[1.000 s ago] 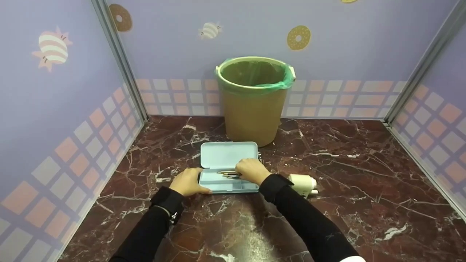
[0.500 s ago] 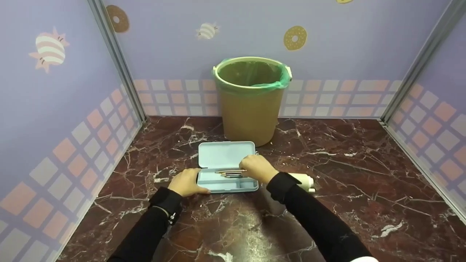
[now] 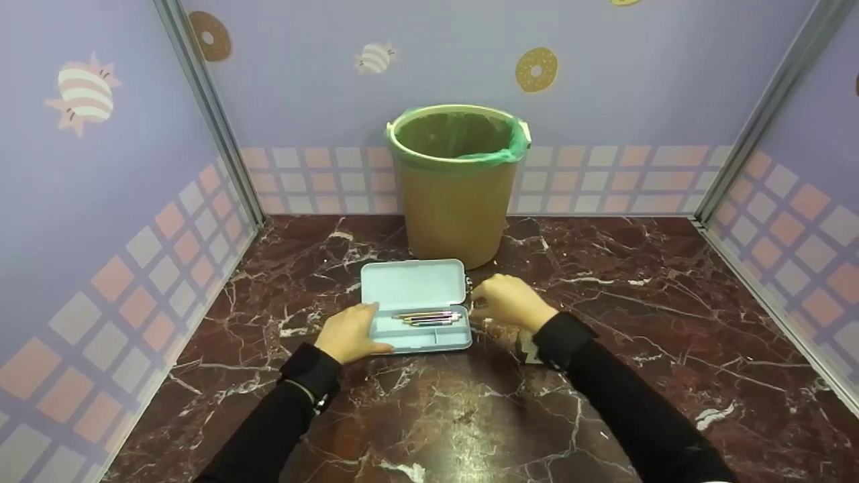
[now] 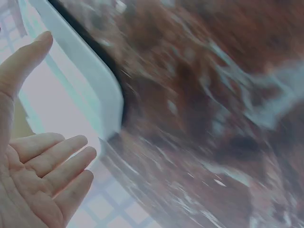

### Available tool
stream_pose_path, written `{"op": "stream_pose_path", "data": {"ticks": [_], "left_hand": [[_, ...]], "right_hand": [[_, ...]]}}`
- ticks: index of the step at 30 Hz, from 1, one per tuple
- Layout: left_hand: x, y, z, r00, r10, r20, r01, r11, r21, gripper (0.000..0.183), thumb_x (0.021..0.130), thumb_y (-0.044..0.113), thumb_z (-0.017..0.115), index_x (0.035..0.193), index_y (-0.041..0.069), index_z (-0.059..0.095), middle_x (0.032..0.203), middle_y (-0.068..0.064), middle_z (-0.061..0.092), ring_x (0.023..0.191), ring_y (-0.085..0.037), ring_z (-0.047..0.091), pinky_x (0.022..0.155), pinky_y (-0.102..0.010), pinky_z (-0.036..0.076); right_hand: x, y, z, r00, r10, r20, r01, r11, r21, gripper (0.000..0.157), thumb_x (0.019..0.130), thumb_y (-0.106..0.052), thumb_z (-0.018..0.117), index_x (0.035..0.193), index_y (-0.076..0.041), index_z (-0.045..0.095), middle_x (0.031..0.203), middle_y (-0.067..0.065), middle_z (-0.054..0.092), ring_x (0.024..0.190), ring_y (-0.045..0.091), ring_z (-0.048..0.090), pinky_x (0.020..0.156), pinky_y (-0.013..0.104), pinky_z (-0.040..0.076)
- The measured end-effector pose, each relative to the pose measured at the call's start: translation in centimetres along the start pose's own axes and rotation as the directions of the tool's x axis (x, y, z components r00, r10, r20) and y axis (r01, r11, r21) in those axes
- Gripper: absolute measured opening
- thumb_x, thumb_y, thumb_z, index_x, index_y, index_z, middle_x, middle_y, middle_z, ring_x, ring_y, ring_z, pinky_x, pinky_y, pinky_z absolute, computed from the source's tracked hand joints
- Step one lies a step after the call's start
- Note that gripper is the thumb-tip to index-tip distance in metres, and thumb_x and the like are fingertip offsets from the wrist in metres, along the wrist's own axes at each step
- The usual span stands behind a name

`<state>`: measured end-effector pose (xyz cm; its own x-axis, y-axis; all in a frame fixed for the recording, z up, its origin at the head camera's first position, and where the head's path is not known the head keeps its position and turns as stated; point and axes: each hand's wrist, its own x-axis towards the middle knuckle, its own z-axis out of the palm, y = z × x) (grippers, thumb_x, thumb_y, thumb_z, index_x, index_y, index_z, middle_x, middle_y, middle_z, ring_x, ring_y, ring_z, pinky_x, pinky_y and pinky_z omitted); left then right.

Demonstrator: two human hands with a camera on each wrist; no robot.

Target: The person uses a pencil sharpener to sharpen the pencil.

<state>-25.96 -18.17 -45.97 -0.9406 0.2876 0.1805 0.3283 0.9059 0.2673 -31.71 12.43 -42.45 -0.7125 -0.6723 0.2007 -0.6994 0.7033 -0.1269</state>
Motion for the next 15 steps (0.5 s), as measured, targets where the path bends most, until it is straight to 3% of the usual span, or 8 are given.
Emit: {"op": "stream_pose_path", "data": {"ticks": [3, 9, 15], "left_hand": [[0.4, 1.6, 0.1, 0.999, 0.031, 0.017, -0.031, 0.999, -0.032, 0.086, 0.075, 0.039, 0.089, 0.140, -0.006, 0.055, 0.135, -0.026, 0.066, 0.123, -0.042, 0.065, 0.103, -0.053, 0.053], [1.3, 4.9, 0.8, 0.986, 0.169, 0.014, -0.167, 0.982, -0.091, 0.083, 0.079, 0.039, 0.085, 0.143, -0.004, 0.053, 0.137, -0.026, 0.065, 0.125, -0.042, 0.064, 0.107, -0.053, 0.051], [2.4, 8.1, 2.4, 0.971, 0.235, 0.031, -0.228, 0.961, -0.157, 0.080, 0.082, 0.041, 0.083, 0.145, 0.003, 0.052, 0.143, -0.019, 0.062, 0.131, -0.036, 0.062, 0.111, -0.049, 0.049]], "right_hand": [[-1.1, 0.9, -0.8, 1.000, 0.019, -0.004, -0.019, 1.000, 0.018, 0.020, 0.085, -0.024, 0.081, 0.094, -0.006, 0.080, 0.090, 0.010, 0.081, 0.077, 0.030, 0.076, 0.075, 0.048, 0.061], [-3.4, 2.9, -1.7, 0.999, -0.012, -0.039, 0.014, 0.998, 0.056, 0.020, 0.085, -0.023, 0.080, 0.094, -0.005, 0.080, 0.087, 0.010, 0.081, 0.073, 0.026, 0.076, 0.072, 0.044, 0.062], [-6.3, 4.4, -2.4, 1.000, 0.006, -0.011, -0.005, 0.995, 0.104, 0.037, 0.083, -0.033, 0.083, 0.105, -0.004, 0.079, 0.092, 0.012, 0.081, 0.071, 0.021, 0.076, 0.074, 0.040, 0.062]]}}
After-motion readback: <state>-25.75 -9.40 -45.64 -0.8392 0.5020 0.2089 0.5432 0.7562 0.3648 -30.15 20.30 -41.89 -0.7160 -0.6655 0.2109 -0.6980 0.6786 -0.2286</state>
